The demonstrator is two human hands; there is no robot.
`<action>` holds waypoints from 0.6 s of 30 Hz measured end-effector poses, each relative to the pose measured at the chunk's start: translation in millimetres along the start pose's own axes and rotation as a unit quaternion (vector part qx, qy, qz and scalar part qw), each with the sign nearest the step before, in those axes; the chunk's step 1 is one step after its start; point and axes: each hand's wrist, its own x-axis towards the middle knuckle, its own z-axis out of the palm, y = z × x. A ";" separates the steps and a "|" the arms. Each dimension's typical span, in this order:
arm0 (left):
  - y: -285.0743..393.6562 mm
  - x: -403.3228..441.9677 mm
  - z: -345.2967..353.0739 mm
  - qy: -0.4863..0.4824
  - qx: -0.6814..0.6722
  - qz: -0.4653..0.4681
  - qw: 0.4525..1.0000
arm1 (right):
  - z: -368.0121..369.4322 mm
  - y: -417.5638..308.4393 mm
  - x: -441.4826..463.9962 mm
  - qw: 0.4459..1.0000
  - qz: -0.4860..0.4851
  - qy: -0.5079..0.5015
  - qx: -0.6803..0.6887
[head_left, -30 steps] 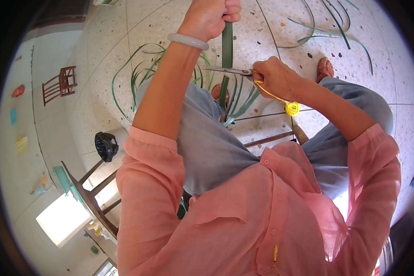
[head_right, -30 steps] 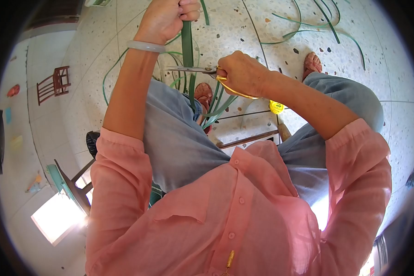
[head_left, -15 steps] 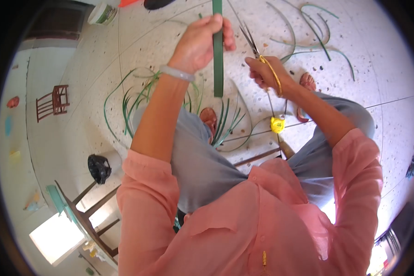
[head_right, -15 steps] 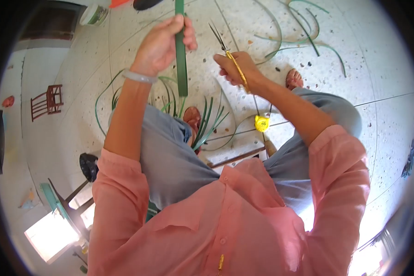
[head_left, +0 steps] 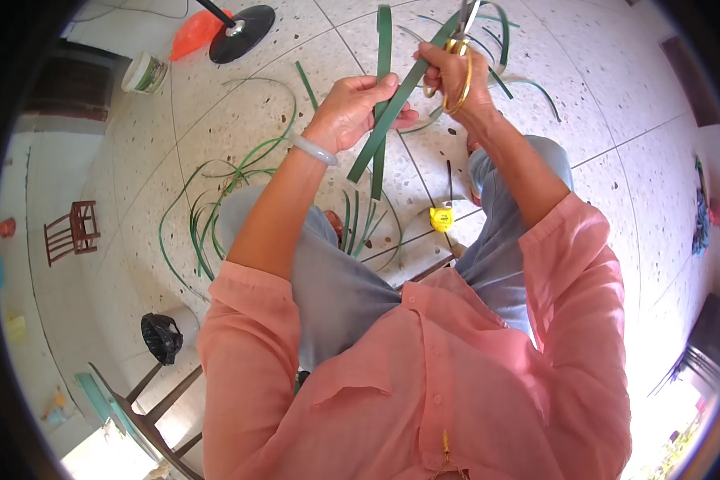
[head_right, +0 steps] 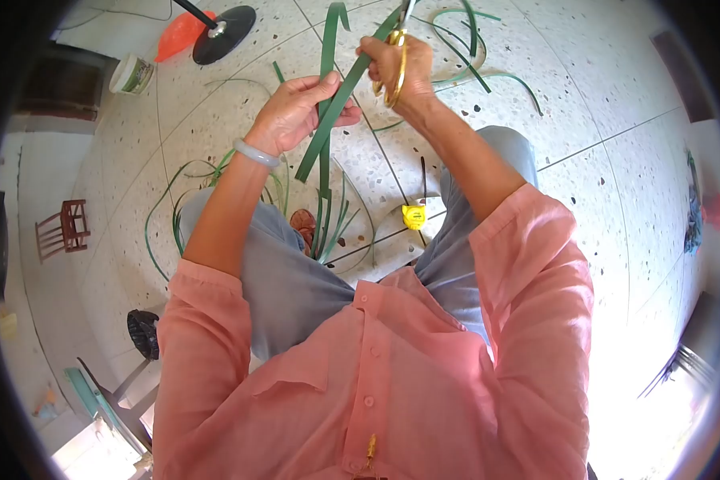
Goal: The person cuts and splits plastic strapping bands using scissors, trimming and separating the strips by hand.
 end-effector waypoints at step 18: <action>-7.8 -13.8 3.2 0.052 0.165 -0.038 0.984 | -450.5 59.6 -226.2 0.685 0.201 0.456 -0.532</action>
